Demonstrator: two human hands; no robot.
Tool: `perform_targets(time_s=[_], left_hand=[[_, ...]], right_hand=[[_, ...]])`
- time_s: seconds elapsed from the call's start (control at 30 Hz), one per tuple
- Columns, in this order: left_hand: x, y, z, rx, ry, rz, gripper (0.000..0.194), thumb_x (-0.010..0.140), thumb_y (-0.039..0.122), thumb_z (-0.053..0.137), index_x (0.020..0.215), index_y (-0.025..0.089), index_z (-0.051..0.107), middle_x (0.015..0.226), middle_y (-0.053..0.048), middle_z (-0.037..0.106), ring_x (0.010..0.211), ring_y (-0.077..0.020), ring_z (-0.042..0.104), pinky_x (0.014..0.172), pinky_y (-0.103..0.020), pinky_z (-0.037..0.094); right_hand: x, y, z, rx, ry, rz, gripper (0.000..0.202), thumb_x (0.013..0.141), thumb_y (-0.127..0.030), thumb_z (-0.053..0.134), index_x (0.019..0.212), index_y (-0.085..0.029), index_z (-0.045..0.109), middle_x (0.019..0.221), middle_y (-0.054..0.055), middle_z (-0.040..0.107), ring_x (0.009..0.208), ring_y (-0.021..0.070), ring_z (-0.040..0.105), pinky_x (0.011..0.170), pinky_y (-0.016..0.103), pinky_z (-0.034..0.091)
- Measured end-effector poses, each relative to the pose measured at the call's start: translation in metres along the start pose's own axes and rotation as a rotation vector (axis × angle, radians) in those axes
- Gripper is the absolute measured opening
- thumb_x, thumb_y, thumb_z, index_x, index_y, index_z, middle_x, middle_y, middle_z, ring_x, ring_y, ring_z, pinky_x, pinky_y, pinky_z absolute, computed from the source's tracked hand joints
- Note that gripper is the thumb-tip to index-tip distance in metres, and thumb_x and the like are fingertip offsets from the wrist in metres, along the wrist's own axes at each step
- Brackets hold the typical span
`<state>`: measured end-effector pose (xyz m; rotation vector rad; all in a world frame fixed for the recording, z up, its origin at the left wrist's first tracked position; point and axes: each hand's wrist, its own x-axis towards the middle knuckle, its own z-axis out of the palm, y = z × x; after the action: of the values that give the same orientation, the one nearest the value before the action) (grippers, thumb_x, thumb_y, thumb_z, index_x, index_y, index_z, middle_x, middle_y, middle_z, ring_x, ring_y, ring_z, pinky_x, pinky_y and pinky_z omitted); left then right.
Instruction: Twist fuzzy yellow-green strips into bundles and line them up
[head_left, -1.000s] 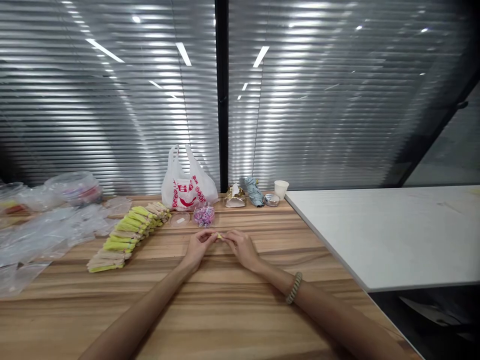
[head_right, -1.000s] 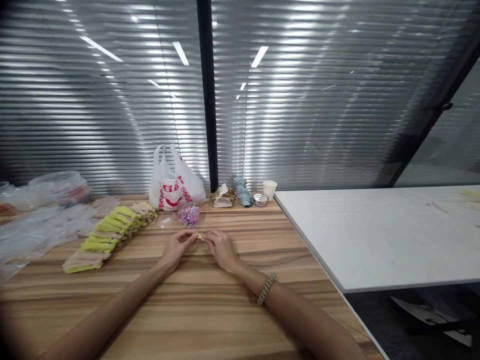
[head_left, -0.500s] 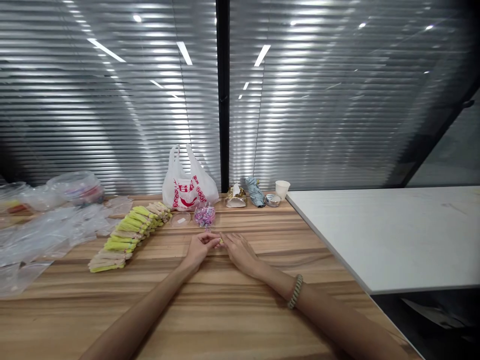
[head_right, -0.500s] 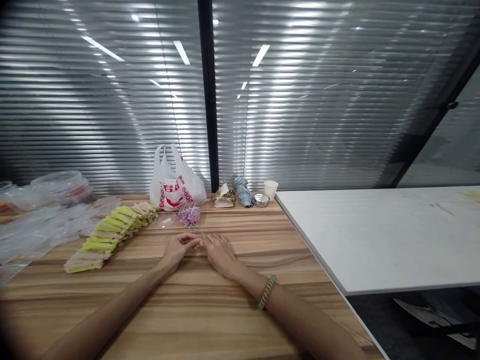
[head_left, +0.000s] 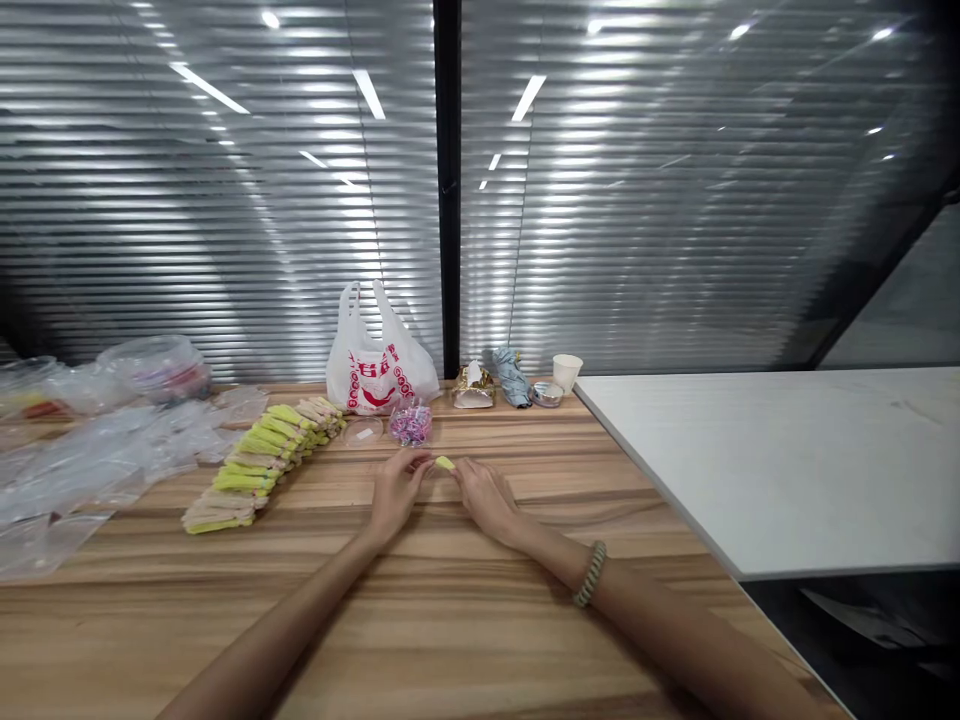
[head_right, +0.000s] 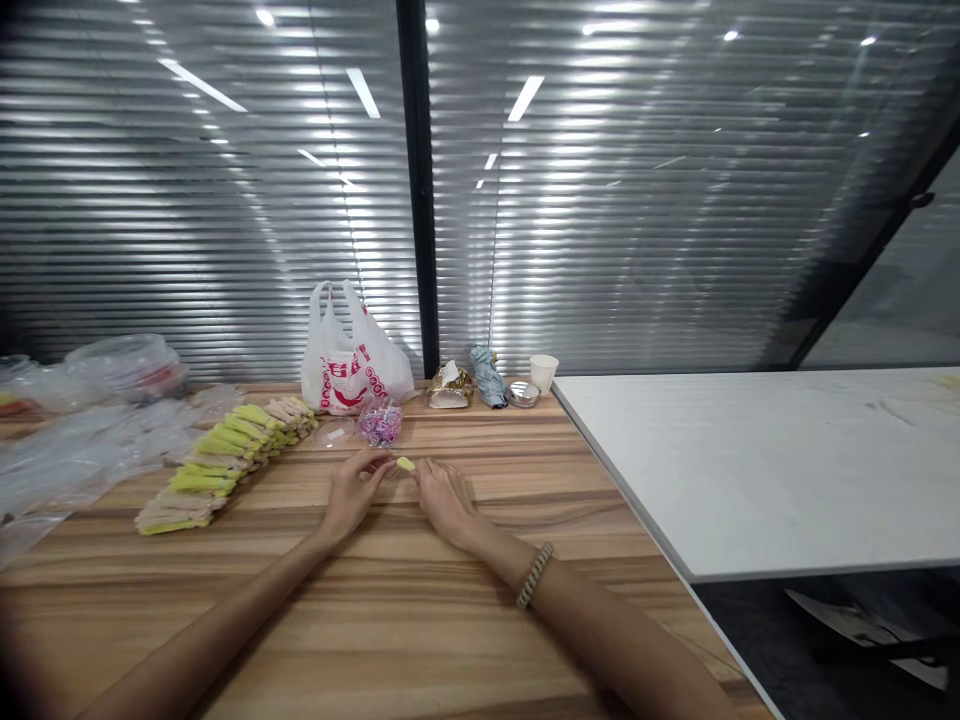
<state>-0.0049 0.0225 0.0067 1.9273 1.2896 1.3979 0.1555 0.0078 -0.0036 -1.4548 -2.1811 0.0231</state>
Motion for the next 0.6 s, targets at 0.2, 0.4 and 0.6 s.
perform_targets(time_s=[0.2, 0.4, 0.6], left_hand=[[-0.002, 0.002, -0.005, 0.447, -0.183, 0.175, 0.015, 0.076, 0.029, 0.052, 0.076, 0.018, 0.063, 0.083, -0.007, 0.059, 0.081, -0.0212, 0.053, 0.069, -0.03, 0.039], [0.0, -0.004, -0.003, 0.492, -0.189, 0.159, 0.016, 0.077, 0.027, 0.052, 0.072, 0.017, 0.063, 0.079, -0.007, 0.058, 0.079, -0.0208, 0.053, 0.069, -0.03, 0.038], [0.003, -0.01, -0.002, 0.379, -0.221, 0.143, 0.011, 0.075, 0.022, 0.053, 0.07, 0.017, 0.062, 0.077, -0.006, 0.058, 0.078, -0.0198, 0.052, 0.071, -0.03, 0.038]], right_hand=[[0.001, 0.0, -0.002, 0.042, -0.036, 0.095, 0.029, 0.092, -0.029, 0.026, 0.102, -0.017, 0.05, 0.079, 0.008, 0.064, 0.067, 0.018, 0.06, 0.056, 0.024, 0.036], [0.0, 0.0, -0.005, 0.08, -0.05, 0.081, 0.034, 0.093, -0.031, 0.02, 0.112, -0.018, 0.044, 0.079, 0.007, 0.064, 0.068, 0.0179, 0.06, 0.054, 0.023, 0.034], [-0.001, -0.001, -0.005, 0.111, -0.083, 0.079, 0.032, 0.092, -0.033, 0.019, 0.107, -0.017, 0.043, 0.077, 0.007, 0.063, 0.065, 0.0178, 0.059, 0.052, 0.023, 0.031]])
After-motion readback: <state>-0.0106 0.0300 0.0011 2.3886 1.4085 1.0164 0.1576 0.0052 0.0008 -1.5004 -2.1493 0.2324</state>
